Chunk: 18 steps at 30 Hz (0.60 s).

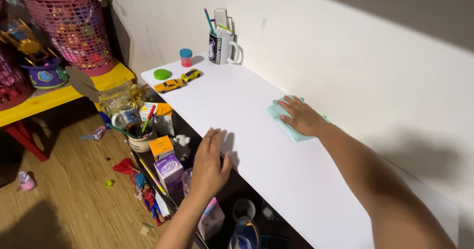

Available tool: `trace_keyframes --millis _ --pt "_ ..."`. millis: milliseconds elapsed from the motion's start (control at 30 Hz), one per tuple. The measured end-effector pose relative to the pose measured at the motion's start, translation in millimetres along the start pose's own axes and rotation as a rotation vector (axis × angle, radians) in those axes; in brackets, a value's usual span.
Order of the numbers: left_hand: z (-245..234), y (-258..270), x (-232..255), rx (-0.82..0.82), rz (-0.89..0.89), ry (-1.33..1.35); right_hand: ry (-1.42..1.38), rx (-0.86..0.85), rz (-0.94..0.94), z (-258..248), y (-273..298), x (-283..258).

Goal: Cleaning a dresser surface and organizing objects on it.

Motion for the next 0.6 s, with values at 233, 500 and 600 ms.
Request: trace_keyframes --millis 233,500,600 --pt "15 -44 -50 0.036 -0.019 0.029 -0.013 0.025 0.003 1 -59 -12" --pt "25 -56 -58 0.184 0.007 0.092 -0.095 0.113 0.076 3 -130 -52" --pt "28 -57 -66 0.209 -0.045 0.192 -0.203 0.251 -0.335 -15 -114 -133"
Point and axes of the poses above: each hand's wrist, its own y-axis away from the middle knuckle, its own z-axis out of the palm, x = y × z, the point moved 5 cm from there along -y, towards the middle knuckle, and after that the axes turned 10 degrees about y, right-handed, at the moved point
